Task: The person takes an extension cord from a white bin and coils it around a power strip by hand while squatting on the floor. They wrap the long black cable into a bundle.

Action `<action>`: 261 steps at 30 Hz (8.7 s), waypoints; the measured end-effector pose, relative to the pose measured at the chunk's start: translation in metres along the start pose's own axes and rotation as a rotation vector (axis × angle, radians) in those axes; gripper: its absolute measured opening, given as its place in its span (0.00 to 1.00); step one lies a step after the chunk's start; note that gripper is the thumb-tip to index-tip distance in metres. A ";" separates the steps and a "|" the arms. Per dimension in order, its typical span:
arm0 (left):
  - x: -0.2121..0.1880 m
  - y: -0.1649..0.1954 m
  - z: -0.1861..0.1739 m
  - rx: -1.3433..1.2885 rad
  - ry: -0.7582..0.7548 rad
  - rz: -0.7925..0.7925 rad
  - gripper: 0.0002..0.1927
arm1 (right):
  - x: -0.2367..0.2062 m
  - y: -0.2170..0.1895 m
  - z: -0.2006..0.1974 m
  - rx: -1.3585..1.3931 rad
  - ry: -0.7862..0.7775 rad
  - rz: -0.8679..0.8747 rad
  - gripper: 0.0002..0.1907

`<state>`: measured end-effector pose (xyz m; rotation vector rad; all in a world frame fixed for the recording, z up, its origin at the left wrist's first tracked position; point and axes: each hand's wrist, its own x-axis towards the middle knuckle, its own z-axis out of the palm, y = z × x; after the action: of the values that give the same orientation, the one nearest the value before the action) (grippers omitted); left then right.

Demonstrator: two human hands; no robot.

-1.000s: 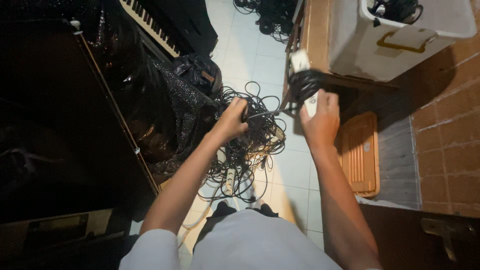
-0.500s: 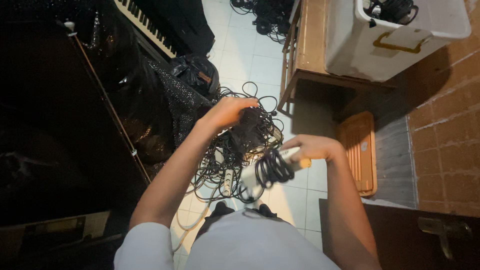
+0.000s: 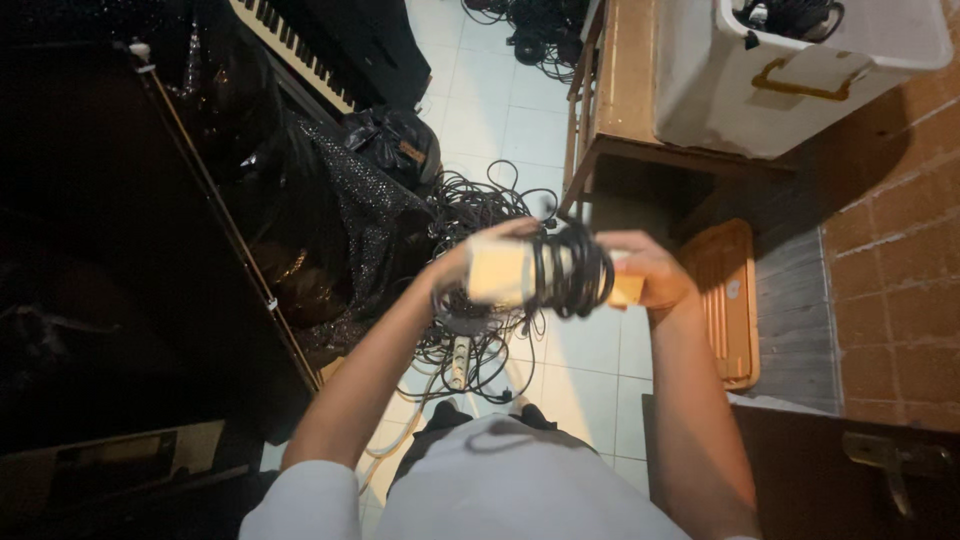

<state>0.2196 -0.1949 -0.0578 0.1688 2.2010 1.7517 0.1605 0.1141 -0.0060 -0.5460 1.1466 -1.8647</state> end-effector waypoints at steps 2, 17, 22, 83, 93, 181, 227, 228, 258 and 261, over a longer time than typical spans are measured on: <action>0.003 -0.002 0.017 0.210 0.027 0.585 0.18 | -0.001 -0.023 0.022 -0.044 0.085 -0.060 0.25; -0.016 0.012 0.013 0.470 0.153 -0.109 0.12 | -0.004 -0.073 0.044 -1.495 1.049 -0.408 0.24; -0.022 0.089 -0.026 0.841 0.465 0.747 0.07 | 0.008 -0.045 0.021 -1.617 1.071 -0.385 0.23; 0.028 0.089 -0.007 0.098 -0.063 0.325 0.11 | -0.034 -0.001 -0.022 -0.019 -0.019 -0.044 0.29; 0.032 0.003 0.020 -0.234 0.125 0.093 0.15 | -0.016 0.010 -0.031 0.347 0.540 -0.406 0.20; 0.004 0.109 -0.004 0.032 -0.076 0.237 0.13 | -0.048 0.010 0.007 -0.190 0.193 -0.046 0.31; -0.018 0.079 0.011 0.297 -0.052 0.239 0.20 | -0.042 0.004 0.018 -0.474 0.121 0.274 0.25; -0.013 0.069 0.010 0.187 -0.042 0.216 0.19 | -0.043 0.007 0.013 -0.414 0.094 0.250 0.25; -0.028 0.066 0.042 0.789 0.203 0.303 0.14 | 0.006 0.023 0.013 -0.560 0.885 -0.156 0.19; -0.026 0.080 0.049 1.028 0.173 0.371 0.14 | 0.009 0.026 0.025 -0.786 0.923 -0.153 0.22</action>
<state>0.2510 -0.1380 0.0141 0.7016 3.1374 0.5860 0.1854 0.0890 -0.0166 -0.1455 2.5531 -1.7638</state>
